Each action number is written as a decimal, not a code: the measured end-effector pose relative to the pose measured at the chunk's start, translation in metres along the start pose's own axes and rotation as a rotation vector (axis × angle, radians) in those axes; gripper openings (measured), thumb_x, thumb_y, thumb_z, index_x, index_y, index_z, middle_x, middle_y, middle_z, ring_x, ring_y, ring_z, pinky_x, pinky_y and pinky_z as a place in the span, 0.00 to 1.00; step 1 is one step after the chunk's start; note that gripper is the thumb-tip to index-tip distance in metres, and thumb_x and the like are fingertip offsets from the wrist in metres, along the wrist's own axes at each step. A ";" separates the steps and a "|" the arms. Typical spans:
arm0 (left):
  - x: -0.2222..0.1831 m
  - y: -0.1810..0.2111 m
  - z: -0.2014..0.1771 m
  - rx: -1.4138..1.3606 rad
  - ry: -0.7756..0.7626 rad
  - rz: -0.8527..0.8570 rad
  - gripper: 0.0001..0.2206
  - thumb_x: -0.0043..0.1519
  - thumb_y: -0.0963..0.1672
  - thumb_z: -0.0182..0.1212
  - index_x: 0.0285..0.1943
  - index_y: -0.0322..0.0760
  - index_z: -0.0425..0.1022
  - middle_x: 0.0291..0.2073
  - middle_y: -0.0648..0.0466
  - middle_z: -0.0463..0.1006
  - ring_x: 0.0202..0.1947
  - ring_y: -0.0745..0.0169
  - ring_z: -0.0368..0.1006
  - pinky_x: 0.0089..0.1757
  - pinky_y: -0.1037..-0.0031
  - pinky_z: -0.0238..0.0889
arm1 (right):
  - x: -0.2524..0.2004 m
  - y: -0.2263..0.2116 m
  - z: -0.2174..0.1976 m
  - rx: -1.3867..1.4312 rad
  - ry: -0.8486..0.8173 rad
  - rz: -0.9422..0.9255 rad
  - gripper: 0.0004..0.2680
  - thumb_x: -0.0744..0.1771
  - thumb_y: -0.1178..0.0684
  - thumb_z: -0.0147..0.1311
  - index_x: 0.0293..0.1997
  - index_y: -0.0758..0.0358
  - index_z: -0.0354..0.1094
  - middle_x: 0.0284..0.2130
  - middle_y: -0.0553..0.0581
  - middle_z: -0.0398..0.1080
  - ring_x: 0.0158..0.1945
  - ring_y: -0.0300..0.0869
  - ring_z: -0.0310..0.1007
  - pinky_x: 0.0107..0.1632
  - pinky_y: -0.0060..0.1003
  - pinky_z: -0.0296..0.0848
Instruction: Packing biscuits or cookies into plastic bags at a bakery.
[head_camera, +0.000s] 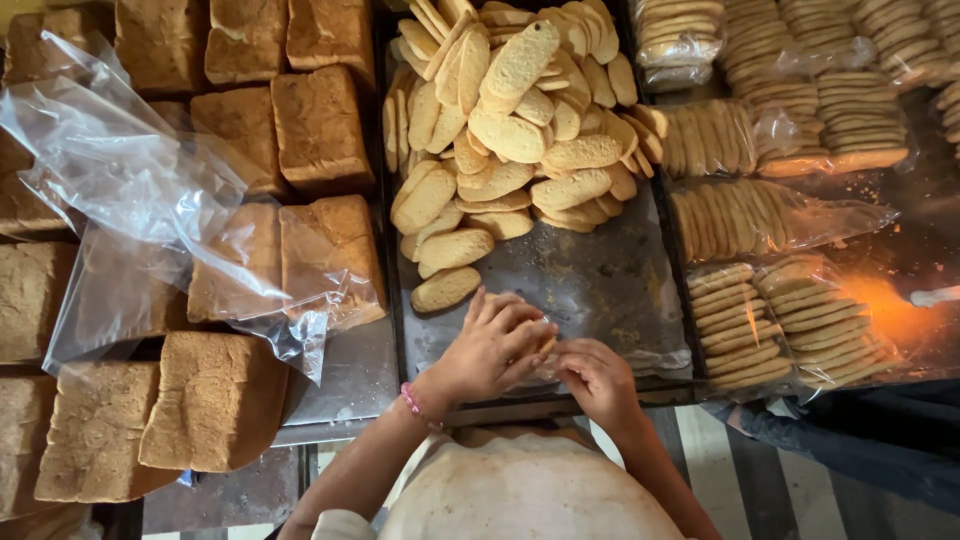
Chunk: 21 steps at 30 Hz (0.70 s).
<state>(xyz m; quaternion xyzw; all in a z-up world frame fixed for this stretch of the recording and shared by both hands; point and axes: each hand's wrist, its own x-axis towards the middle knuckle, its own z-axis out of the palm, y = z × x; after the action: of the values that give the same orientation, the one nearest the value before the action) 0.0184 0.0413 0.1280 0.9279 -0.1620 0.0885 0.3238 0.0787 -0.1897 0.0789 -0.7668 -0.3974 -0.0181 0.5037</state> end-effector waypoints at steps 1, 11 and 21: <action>0.001 0.000 -0.001 0.002 0.000 0.001 0.19 0.66 0.51 0.58 0.65 0.49 0.72 0.60 0.51 0.71 0.67 0.45 0.58 0.66 0.35 0.37 | 0.003 -0.004 -0.002 0.000 0.001 -0.002 0.06 0.62 0.66 0.64 0.36 0.64 0.72 0.42 0.58 0.77 0.46 0.48 0.79 0.44 0.37 0.79; 0.002 -0.001 -0.003 -0.220 -0.082 -0.031 0.21 0.60 0.50 0.65 0.61 0.46 0.74 0.62 0.53 0.72 0.68 0.48 0.59 0.67 0.37 0.36 | -0.001 -0.016 -0.011 0.075 0.079 -0.006 0.07 0.62 0.66 0.64 0.38 0.63 0.71 0.39 0.57 0.77 0.43 0.45 0.80 0.43 0.34 0.79; -0.008 -0.019 0.003 -0.112 -0.160 0.099 0.23 0.65 0.51 0.59 0.70 0.47 0.72 0.69 0.54 0.70 0.72 0.52 0.60 0.68 0.35 0.31 | -0.005 -0.001 -0.007 0.110 0.109 -0.041 0.09 0.62 0.67 0.63 0.40 0.63 0.70 0.45 0.59 0.77 0.49 0.48 0.79 0.48 0.36 0.78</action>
<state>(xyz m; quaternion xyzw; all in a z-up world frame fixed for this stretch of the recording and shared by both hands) 0.0183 0.0555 0.1122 0.9035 -0.2375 0.0206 0.3563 0.0770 -0.1984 0.0813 -0.7274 -0.3854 -0.0485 0.5657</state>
